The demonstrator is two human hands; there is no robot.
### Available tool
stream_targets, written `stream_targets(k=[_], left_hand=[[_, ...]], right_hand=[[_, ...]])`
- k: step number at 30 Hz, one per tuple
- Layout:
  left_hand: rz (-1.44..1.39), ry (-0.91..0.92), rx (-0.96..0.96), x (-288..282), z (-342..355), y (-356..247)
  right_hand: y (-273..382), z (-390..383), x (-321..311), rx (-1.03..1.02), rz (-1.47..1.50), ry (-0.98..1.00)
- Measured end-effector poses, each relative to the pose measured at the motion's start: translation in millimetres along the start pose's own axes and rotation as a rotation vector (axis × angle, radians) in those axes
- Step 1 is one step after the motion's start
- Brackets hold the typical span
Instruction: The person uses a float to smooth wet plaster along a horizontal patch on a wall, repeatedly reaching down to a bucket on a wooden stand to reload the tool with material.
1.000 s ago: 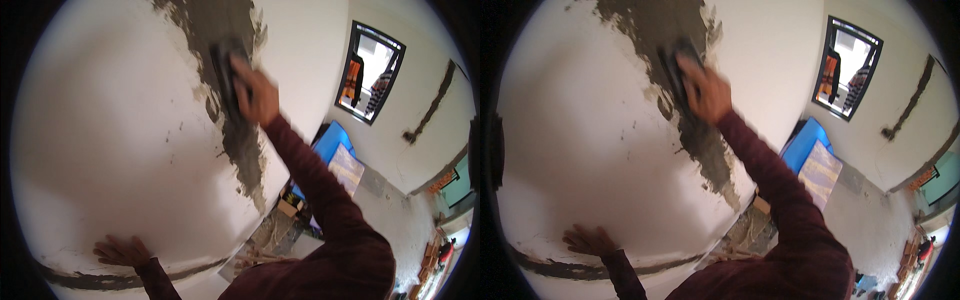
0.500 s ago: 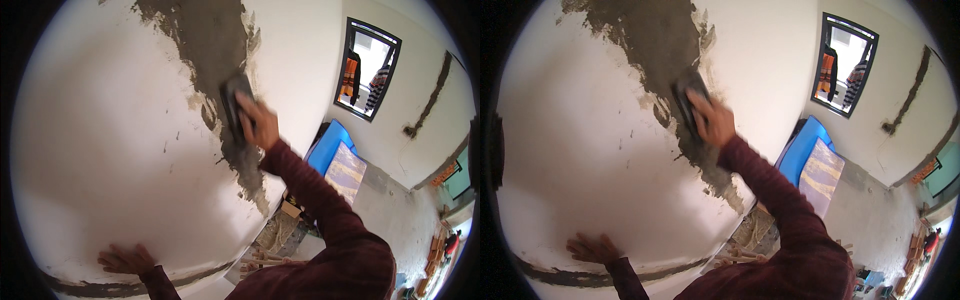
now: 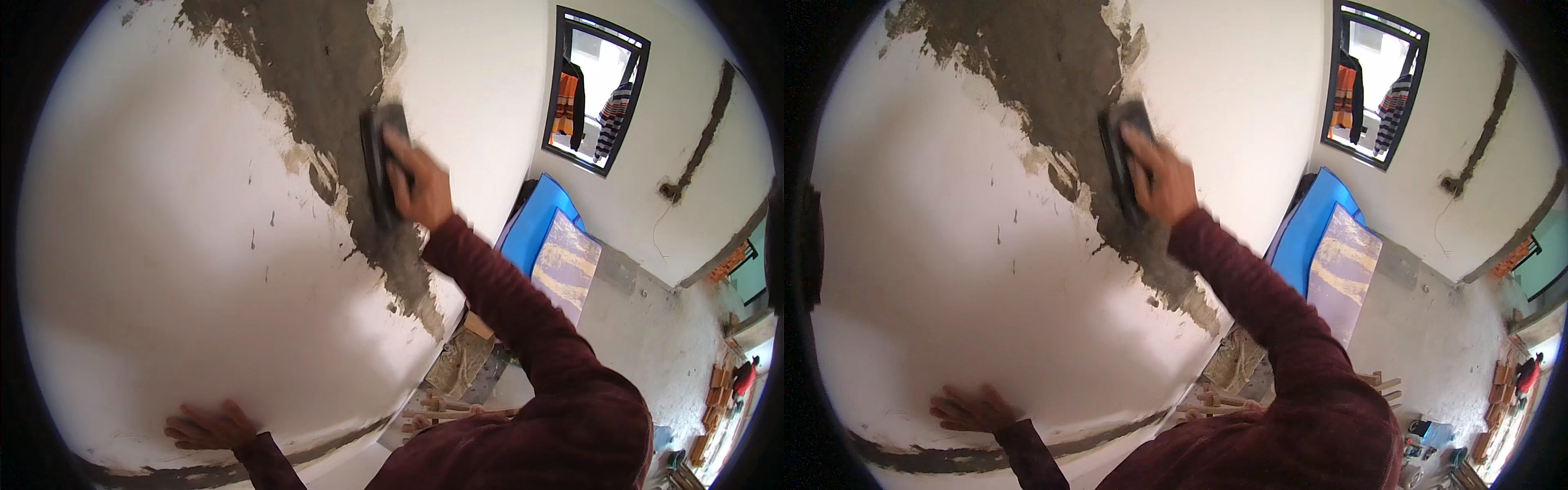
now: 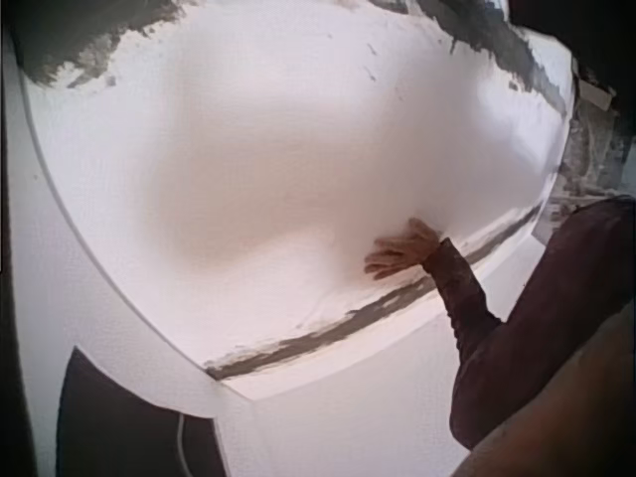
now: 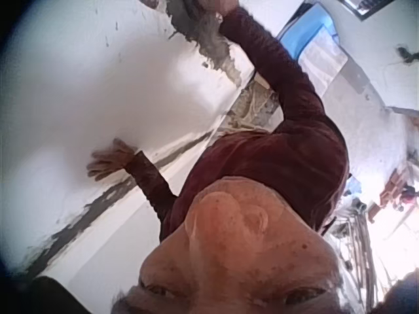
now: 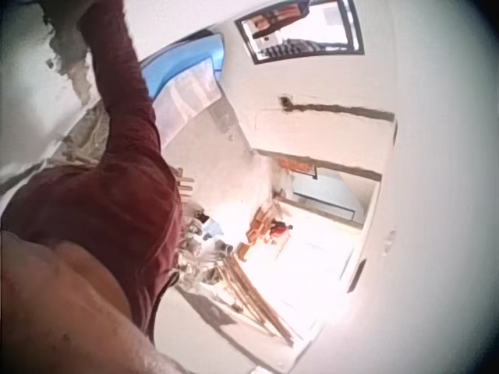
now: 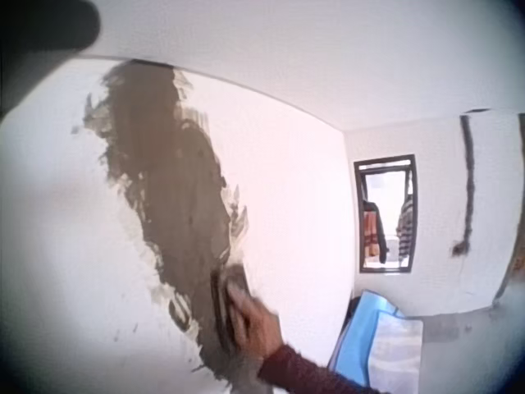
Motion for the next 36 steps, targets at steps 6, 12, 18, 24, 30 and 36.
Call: stream_targets(k=[6,12,18,24,30,36], left_hand=[[-0.004,0.021,0.01,-3.1,-0.1,1.3],[0.023,0.01,-0.039,-1.4,1.4,-2.7],[-0.015,0.043,-0.014,-6.8,-0.1,-0.3],[-0.003,0.017,-0.028,-0.9,-1.3,3.0],[0.0,0.013,-0.037,-2.6,0.2,-0.3],[-0.016,0.006,-0.047,-5.8,-1.5,0.0]], right_hand=[[-7.8,121.8,-24.8,-0.157,-0.206,-0.158],[-1.8,-41.2,16.7,0.087,0.01,0.156],[7.6,100.3,-25.9,-0.116,-0.169,-0.092],[2.7,97.9,-21.3,-0.181,0.036,-0.193],[43.6,51.5,6.1,-0.223,-0.054,0.035],[29.3,206.8,-26.1,-0.164,-0.236,-0.158]])
Point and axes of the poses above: each hand's wrist, its own z-axis towards the middle knuckle, its own x-axis out of the palm, y = z × x, the point moved 8 cm from there along z, towards the middle knuckle, and after that the axes turned 10 degrees about -x, right-handed, at the moved point
